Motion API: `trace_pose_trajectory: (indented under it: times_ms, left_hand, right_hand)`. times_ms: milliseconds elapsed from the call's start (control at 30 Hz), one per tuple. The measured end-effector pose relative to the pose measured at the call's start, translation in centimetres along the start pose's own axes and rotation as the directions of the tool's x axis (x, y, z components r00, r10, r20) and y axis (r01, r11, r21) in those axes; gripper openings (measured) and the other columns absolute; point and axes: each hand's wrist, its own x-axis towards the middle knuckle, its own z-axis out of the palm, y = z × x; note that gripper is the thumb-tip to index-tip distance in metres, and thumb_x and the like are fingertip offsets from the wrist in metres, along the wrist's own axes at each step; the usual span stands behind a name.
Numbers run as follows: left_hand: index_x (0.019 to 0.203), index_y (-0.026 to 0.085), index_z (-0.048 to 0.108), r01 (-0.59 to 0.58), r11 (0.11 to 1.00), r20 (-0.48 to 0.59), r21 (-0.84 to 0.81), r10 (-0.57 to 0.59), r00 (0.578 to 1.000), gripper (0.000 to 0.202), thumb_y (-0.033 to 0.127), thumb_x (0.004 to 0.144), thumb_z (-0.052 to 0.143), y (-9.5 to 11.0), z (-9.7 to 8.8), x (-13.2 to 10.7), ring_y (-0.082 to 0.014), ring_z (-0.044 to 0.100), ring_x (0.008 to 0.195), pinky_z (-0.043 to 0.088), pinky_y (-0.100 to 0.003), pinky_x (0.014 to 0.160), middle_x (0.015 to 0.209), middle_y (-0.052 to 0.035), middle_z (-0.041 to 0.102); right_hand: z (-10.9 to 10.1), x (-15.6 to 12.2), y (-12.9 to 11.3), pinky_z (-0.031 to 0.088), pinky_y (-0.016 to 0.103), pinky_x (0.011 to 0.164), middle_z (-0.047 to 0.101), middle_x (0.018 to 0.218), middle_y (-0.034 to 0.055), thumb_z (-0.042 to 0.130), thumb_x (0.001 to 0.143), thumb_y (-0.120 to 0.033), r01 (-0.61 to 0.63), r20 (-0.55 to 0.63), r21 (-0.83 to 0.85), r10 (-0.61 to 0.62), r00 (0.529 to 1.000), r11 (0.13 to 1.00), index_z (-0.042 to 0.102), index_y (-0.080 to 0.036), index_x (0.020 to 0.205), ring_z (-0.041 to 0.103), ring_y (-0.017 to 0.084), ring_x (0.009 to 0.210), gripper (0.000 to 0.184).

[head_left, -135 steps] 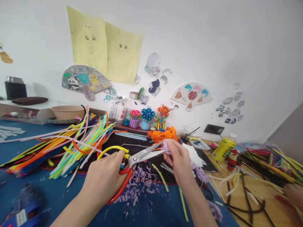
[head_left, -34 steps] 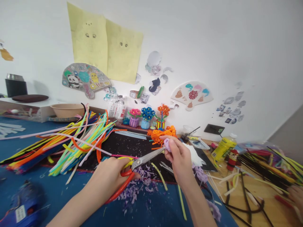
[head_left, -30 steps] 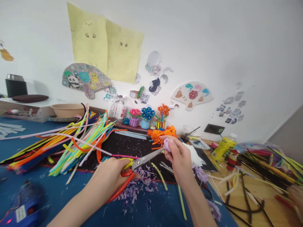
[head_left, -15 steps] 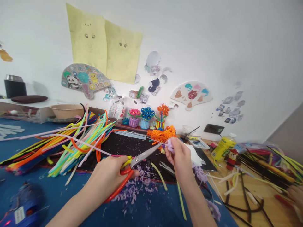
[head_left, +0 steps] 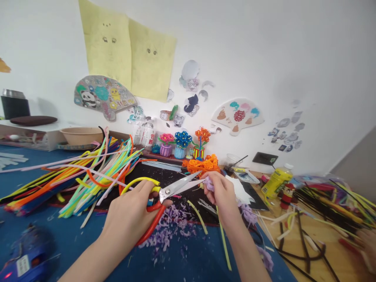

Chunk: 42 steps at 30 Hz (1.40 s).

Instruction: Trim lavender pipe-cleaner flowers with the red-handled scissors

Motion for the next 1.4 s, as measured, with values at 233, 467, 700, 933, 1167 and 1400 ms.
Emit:
trace_pose_trajectory:
  times_ms: [233,467,700,933,1167,1400]
  left_hand:
    - [0.071,0.022,0.052,0.116,0.941,-0.14,-0.318,-0.167,0.976,0.036,0.056,0.077,0.048,-0.5,-0.1,0.6,-0.0133,0.046,0.05,0.033,-0.024,0.052,0.053,0.005,0.048]
    - [0.074,0.019,0.06,0.139,0.879,-0.136,-0.456,-0.223,0.965,0.034,0.053,0.074,0.053,-0.6,-0.5,0.6,-0.0121,0.048,0.052,0.036,-0.022,0.05,0.056,0.0041,0.056]
    - [0.075,0.02,0.055,0.073,0.911,-0.175,-0.405,-0.156,0.972,0.025,0.043,0.08,0.046,-0.8,0.4,0.6,-0.015,0.057,0.058,0.038,-0.023,0.055,0.062,0.0009,0.063]
    - [0.071,0.022,0.052,0.19,0.915,-0.061,-0.355,-0.226,0.972,0.026,0.04,0.083,0.038,-1.1,0.3,0.7,-0.0165,0.059,0.058,0.038,-0.024,0.057,0.06,0.0001,0.063]
    - [0.075,0.02,0.057,0.082,0.922,-0.163,-0.379,-0.154,0.974,0.024,0.039,0.081,0.045,-0.8,0.4,0.7,-0.0137,0.051,0.051,0.034,-0.023,0.051,0.055,0.0023,0.057]
    - [0.072,0.019,0.058,0.079,0.906,-0.176,-0.416,-0.165,0.97,0.026,0.043,0.077,0.05,-1.1,0.5,0.8,-0.0124,0.05,0.05,0.036,-0.022,0.051,0.055,0.0026,0.058]
  right_hand:
    - [0.1,-0.1,0.2,0.016,0.018,0.033,0.049,0.044,-0.0036,0.053,0.078,-0.043,-0.043,0.068,-0.061,0.048,0.997,0.997,0.062,-0.013,0.072,0.032,0.005,0.031,0.032]
    - [0.2,-0.2,0.3,0.015,0.017,0.033,0.049,0.044,-0.0042,0.051,0.078,-0.041,-0.072,0.134,-0.094,0.084,0.987,0.993,0.062,-0.013,0.073,0.031,0.004,0.031,0.031]
    - [0.2,-0.1,0.5,0.016,0.017,0.033,0.048,0.042,-0.0046,0.05,0.075,-0.039,-0.083,0.167,-0.107,0.1,0.981,0.991,0.061,-0.012,0.07,0.03,0.003,0.029,0.029]
    - [-0.1,0.0,0.4,0.014,0.017,0.033,0.048,0.042,-0.0043,0.051,0.076,-0.039,-0.088,0.106,-0.078,0.096,0.99,0.993,0.062,-0.011,0.075,0.03,0.003,0.029,0.029]
    - [0.0,0.0,0.8,0.015,0.018,0.033,0.049,0.042,-0.0043,0.05,0.076,-0.039,-0.105,0.157,-0.116,0.123,0.98,0.988,0.061,-0.013,0.072,0.03,0.004,0.029,0.028]
    - [0.1,-0.1,1.0,0.017,0.018,0.032,0.05,0.042,-0.0036,0.05,0.076,-0.04,-0.116,0.209,-0.112,0.137,0.968,0.987,0.062,-0.013,0.071,0.032,0.004,0.029,0.031]
